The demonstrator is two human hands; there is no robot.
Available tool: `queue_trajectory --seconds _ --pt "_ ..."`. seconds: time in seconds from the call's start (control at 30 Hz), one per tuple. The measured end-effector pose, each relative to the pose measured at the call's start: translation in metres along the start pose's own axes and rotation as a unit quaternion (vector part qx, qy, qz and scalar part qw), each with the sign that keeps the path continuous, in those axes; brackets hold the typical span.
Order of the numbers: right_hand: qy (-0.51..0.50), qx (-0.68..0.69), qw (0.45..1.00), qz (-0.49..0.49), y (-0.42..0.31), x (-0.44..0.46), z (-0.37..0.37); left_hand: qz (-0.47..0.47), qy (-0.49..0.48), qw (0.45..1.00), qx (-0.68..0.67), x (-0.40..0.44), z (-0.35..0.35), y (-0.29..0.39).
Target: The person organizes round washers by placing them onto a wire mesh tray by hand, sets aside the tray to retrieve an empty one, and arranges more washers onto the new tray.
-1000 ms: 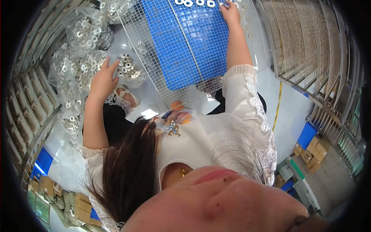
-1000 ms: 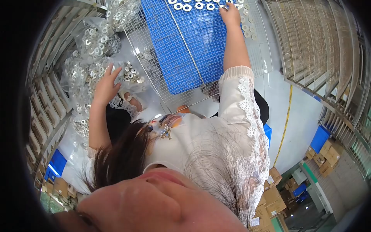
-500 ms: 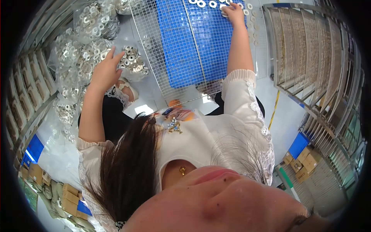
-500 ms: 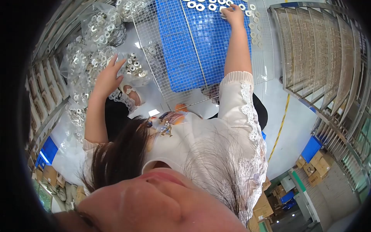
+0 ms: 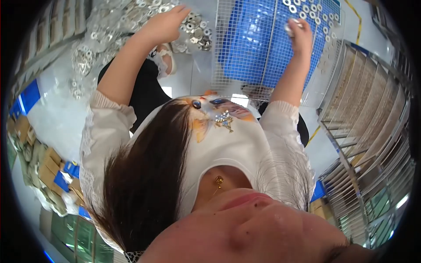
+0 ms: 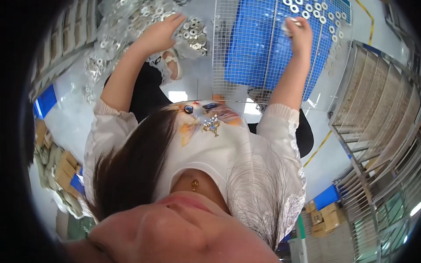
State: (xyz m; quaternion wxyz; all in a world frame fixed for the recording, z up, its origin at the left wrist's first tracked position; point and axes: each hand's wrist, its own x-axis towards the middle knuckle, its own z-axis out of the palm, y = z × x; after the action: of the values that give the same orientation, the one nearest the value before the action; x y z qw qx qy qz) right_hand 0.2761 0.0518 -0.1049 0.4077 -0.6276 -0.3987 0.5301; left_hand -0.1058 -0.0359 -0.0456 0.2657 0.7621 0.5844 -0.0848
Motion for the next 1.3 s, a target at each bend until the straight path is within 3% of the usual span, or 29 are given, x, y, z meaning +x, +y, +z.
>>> queue_trajectory --seconds 0.13,0.2,0.23,0.3,0.43,0.5,0.6,0.67,0.73,0.8,0.9,0.97,1.1,1.17,1.3 --pt "-0.260 -0.063 0.964 -0.001 -0.004 -0.068 0.099 0.041 0.044 0.998 -0.023 0.001 0.009 -0.010" --pt "-0.295 -0.126 0.942 -0.095 0.011 -0.086 0.143 0.029 0.019 0.998 -0.044 0.002 0.007 -0.011" --pt "-0.294 -0.127 0.942 -0.097 0.010 -0.096 0.157 0.030 0.020 0.998 -0.044 0.002 0.008 -0.013" --pt "-0.257 -0.258 0.916 -0.172 0.004 -0.112 0.175 0.062 0.049 0.994 -0.076 0.000 0.011 -0.018" --pt "-0.288 -0.218 0.908 -0.212 0.003 -0.112 0.167 0.090 0.055 0.990 -0.098 0.001 0.012 -0.021" --pt "-0.286 -0.209 0.904 -0.238 -0.005 -0.110 0.147 0.053 0.013 0.994 -0.096 0.000 0.005 -0.013" --pt "-0.251 -0.273 0.909 -0.190 -0.013 -0.095 0.086 0.076 0.019 0.995 -0.062 0.006 0.007 -0.017" --pt "-0.177 -0.314 0.917 -0.168 -0.001 -0.069 0.026 0.068 0.010 0.994 -0.081 0.005 0.002 -0.013" --pt "-0.034 -0.381 0.922 -0.062 0.019 -0.038 -0.042 0.037 -0.007 0.996 -0.085 0.003 -0.003 -0.005" --pt "0.121 -0.478 0.869 -0.052 0.044 -0.011 -0.113 0.030 -0.018 0.996 -0.081 0.005 -0.005 -0.001" --pt "0.221 -0.491 0.842 0.033 0.055 -0.003 -0.176 0.015 -0.017 0.999 -0.049 0.008 0.000 -0.005" --pt "0.314 -0.524 0.785 0.110 0.078 0.000 -0.202 0.016 -0.027 0.999 -0.029 0.008 -0.002 -0.004" --pt "0.323 -0.504 0.795 0.099 0.094 0.001 -0.226 0.008 -0.037 0.999 -0.023 0.011 -0.006 0.002" --pt "0.219 -0.402 0.867 0.198 0.073 -0.004 -0.228 0.008 -0.043 0.999 -0.017 0.013 -0.006 0.005" --pt "0.256 -0.483 0.830 0.108 0.091 0.002 -0.244 0.005 -0.061 0.998 -0.007 0.017 -0.009 0.012"
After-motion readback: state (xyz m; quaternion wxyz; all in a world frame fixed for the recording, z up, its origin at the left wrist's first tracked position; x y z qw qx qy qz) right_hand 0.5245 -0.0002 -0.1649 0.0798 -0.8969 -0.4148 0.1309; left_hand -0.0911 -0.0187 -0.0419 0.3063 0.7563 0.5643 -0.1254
